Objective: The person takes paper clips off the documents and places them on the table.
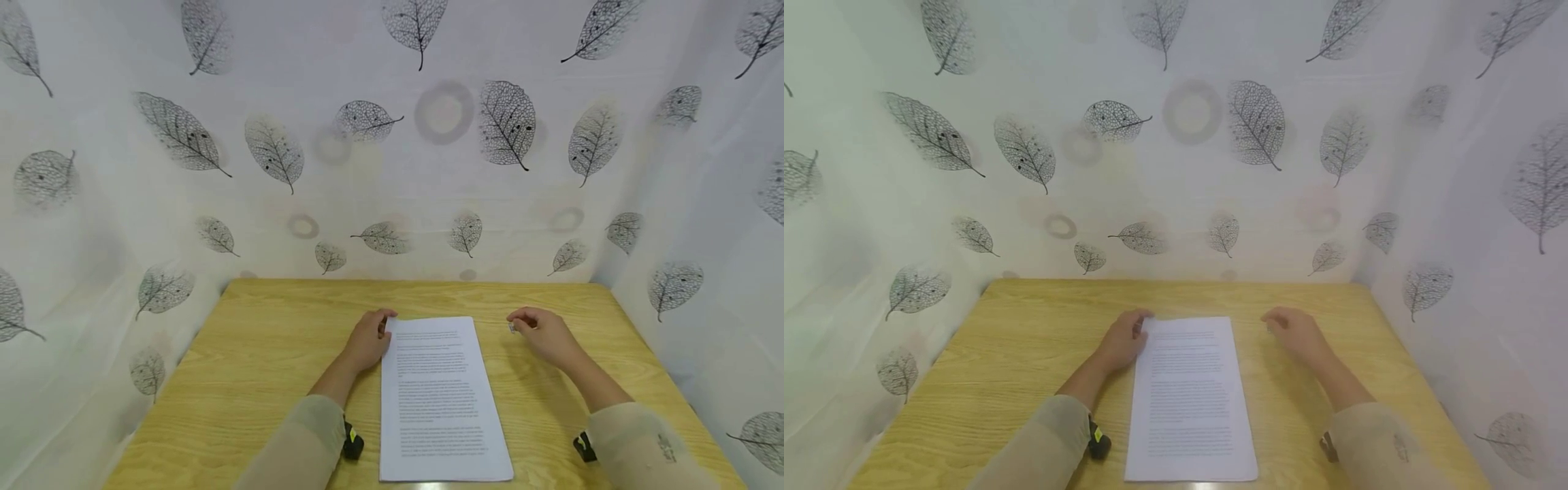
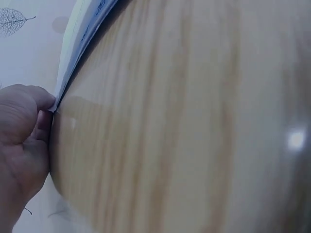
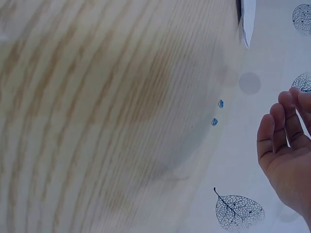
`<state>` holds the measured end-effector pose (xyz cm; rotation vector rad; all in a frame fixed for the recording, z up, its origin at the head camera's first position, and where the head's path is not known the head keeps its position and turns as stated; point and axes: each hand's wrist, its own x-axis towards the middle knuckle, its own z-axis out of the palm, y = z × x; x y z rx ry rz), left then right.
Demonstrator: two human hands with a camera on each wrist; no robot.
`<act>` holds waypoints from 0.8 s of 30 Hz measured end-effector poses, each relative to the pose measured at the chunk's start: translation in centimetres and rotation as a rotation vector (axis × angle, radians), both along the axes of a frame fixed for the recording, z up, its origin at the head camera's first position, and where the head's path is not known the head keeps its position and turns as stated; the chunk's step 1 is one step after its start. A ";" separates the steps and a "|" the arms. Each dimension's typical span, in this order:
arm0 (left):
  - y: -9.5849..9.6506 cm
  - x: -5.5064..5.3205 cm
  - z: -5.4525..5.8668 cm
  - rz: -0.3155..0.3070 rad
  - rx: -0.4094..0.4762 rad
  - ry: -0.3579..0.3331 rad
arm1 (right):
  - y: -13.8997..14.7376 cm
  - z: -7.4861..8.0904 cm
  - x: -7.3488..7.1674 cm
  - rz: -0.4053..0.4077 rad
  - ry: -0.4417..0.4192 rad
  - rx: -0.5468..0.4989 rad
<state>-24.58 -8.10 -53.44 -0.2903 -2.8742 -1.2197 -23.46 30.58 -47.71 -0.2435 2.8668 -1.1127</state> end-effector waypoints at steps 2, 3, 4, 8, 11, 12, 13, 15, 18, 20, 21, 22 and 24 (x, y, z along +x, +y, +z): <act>0.3 0.1 0.2 0.010 -0.008 -0.006 | -0.2 0.0 0.1 0.004 0.015 -0.002; 0.4 0.1 0.3 0.011 -0.020 -0.006 | -0.3 0.1 0.1 0.003 0.021 -0.002; 0.6 0.1 0.4 0.014 -0.036 -0.004 | -0.4 0.1 0.2 0.003 0.026 -0.001; 1.0 0.2 0.9 0.039 -0.134 0.016 | -0.7 0.3 0.3 0.007 0.034 0.004; 1.4 0.3 1.0 0.064 -0.192 0.003 | -0.8 0.3 0.3 0.007 0.030 0.008; 1.5 0.4 1.1 0.067 -0.207 0.001 | -0.7 0.2 0.2 0.009 0.027 0.009; 1.6 0.4 1.1 0.067 -0.227 -0.002 | -0.7 0.2 0.2 0.009 0.024 0.011; 1.7 0.5 1.2 0.059 -0.264 -0.009 | -0.7 0.1 0.2 0.010 0.019 0.007; 1.8 0.8 1.4 0.032 -0.339 -0.006 | -0.8 0.0 0.3 0.017 0.013 0.007; 1.8 1.1 1.5 0.005 -0.389 -0.014 | -0.9 -0.1 0.4 0.022 0.003 0.001; 1.8 1.3 1.7 -0.009 -0.409 -0.015 | -1.0 -0.2 0.4 0.025 -0.004 0.001; 1.8 1.5 1.8 -0.023 -0.429 -0.016 | -1.1 -0.2 0.4 0.033 -0.016 0.000; 1.7 1.9 2.0 -0.048 -0.454 -0.020 | -1.3 -0.2 0.5 0.062 -0.047 0.000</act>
